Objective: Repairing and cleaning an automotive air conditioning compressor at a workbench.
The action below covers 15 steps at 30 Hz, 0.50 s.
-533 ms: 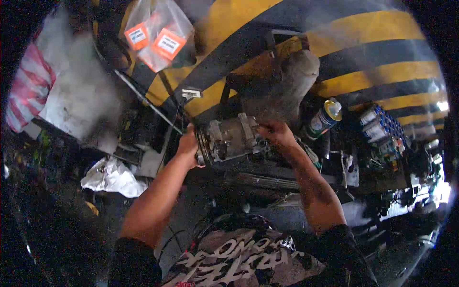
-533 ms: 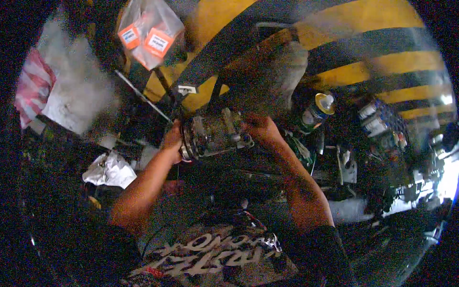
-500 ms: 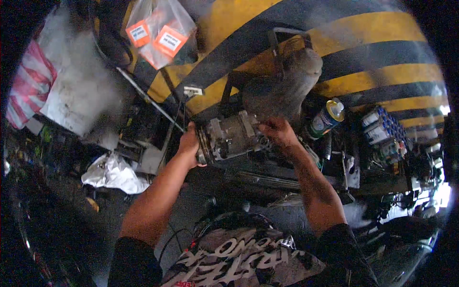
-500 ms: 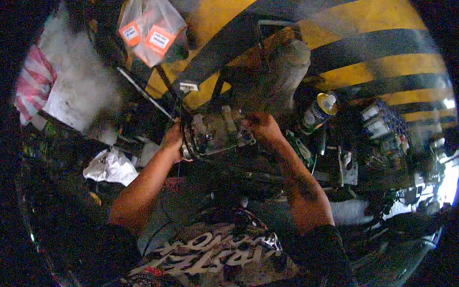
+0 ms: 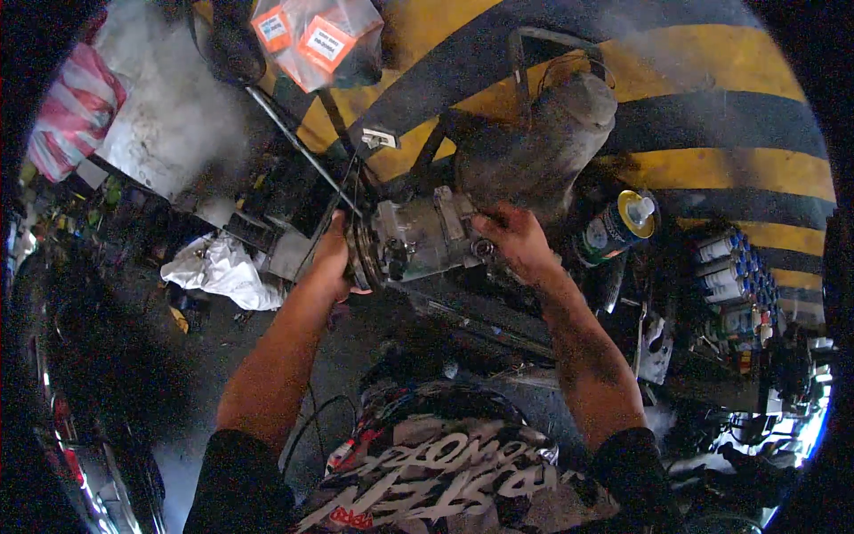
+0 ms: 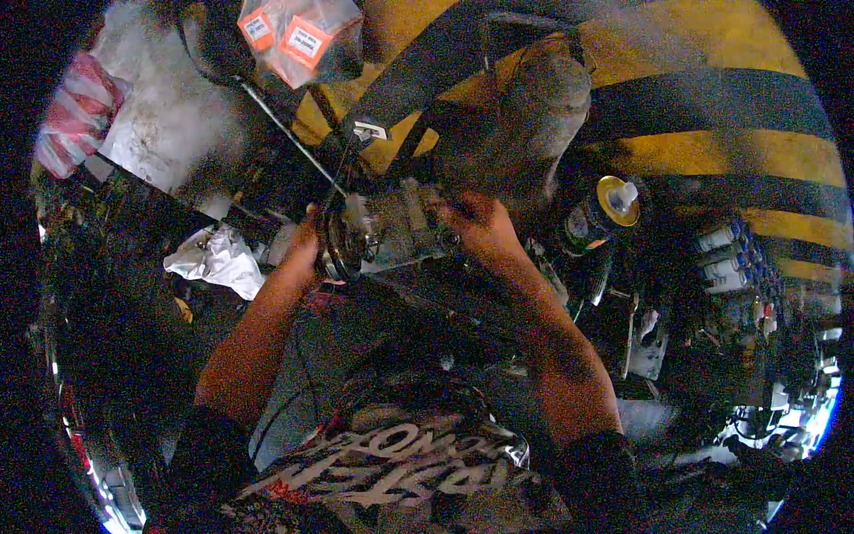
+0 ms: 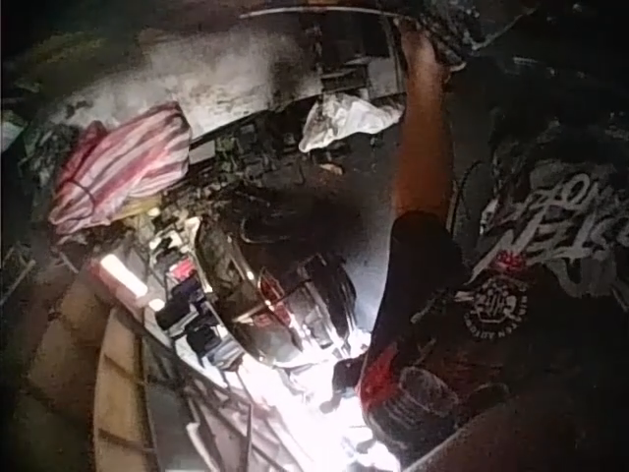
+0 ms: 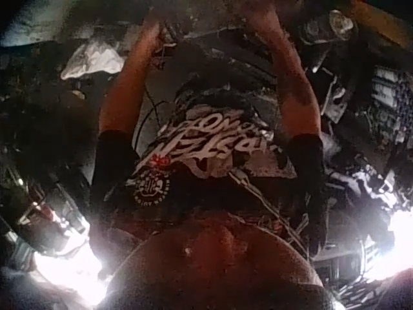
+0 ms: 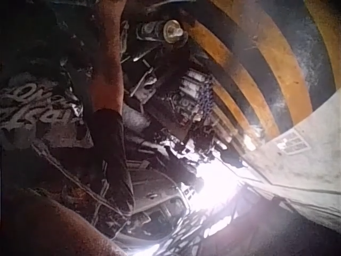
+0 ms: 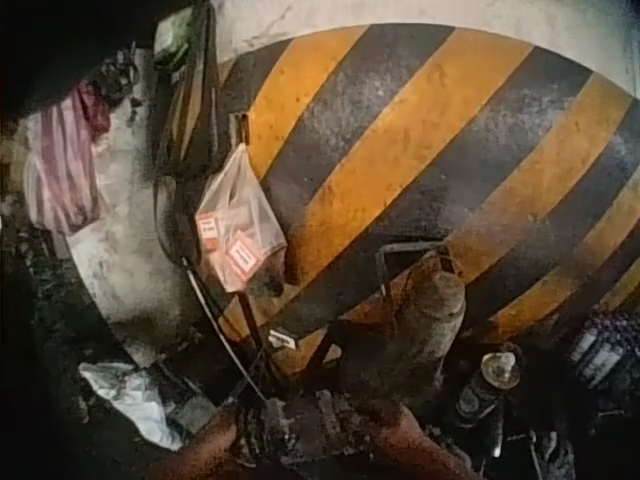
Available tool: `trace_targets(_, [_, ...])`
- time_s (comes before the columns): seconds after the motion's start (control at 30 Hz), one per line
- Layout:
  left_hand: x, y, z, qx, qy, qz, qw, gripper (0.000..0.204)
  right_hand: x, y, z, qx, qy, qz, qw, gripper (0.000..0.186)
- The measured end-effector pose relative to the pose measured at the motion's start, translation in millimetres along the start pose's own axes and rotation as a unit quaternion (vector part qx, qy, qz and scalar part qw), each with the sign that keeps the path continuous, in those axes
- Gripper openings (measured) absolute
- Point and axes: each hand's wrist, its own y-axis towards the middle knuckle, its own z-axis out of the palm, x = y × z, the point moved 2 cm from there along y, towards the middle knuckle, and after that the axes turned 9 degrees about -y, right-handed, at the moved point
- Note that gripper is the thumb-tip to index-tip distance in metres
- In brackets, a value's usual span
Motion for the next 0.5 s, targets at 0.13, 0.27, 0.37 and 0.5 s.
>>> trace_targets(0.13, [10.5, -0.8, -5.0, 0.028, -0.022, 0.025, 0.999, 0.073, 10.4, 11.3, -1.5, -0.010, -0.057, -0.035, 0.998, 0.036])
trace_targets(0.27, [15.0, -12.0, -5.0, 0.031, -0.068, -0.014, 0.997, 0.086, 18.4, 16.6, -10.6, 0.011, -0.115, 0.015, 0.993, 0.037])
trace_targets(0.37, [25.2, -5.2, 8.0, 0.065, -0.115, 0.040, 0.990, 0.082, 14.5, 20.1, -12.3, 0.029, -0.077, 0.013, 0.997, 0.038])
trace_targets(0.5, [35.8, 13.6, 1.8, 0.028, -0.140, 0.133, 0.981, 0.076, 19.6, 26.8, -11.8, 0.046, -0.070, -0.045, 0.995, 0.045])
